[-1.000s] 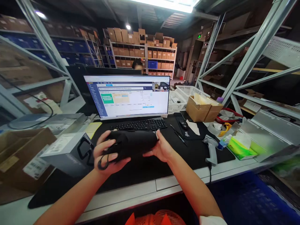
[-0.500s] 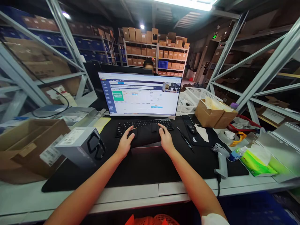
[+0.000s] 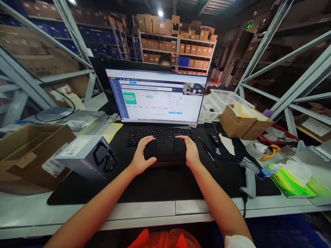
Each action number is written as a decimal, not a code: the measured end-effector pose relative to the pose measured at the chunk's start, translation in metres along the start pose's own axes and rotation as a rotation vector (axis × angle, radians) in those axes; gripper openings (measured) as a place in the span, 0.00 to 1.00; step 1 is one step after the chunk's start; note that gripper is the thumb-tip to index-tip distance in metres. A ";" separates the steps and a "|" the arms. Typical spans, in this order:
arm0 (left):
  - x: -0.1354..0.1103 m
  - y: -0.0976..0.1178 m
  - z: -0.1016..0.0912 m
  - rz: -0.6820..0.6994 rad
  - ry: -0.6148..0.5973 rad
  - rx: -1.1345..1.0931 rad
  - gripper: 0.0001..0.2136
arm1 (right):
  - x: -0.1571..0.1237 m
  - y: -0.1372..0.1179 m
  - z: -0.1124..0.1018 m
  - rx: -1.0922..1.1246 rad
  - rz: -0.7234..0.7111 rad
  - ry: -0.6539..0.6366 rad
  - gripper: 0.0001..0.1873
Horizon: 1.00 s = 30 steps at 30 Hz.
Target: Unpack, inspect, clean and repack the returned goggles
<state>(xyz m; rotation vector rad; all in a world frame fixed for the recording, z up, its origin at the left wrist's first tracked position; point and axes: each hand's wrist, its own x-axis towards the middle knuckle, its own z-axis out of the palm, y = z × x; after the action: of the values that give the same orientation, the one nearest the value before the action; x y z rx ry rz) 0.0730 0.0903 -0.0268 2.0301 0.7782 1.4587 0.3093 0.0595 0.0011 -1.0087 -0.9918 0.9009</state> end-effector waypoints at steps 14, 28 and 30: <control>0.039 0.046 0.039 -0.712 0.486 -1.080 0.22 | -0.013 -0.017 0.065 0.181 0.001 -0.313 0.62; 0.052 0.016 0.012 -0.517 0.320 -0.725 0.24 | 0.008 -0.019 0.031 -0.153 -0.194 -0.135 0.18; 0.050 0.013 0.025 -0.579 0.377 -0.727 0.15 | 0.005 -0.019 0.035 -0.234 -0.236 -0.194 0.14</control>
<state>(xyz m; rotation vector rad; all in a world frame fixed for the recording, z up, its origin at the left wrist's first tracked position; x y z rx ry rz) 0.1112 0.1150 0.0078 0.9086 0.7443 1.4823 0.2802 0.0675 0.0276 -0.9854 -1.3741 0.7058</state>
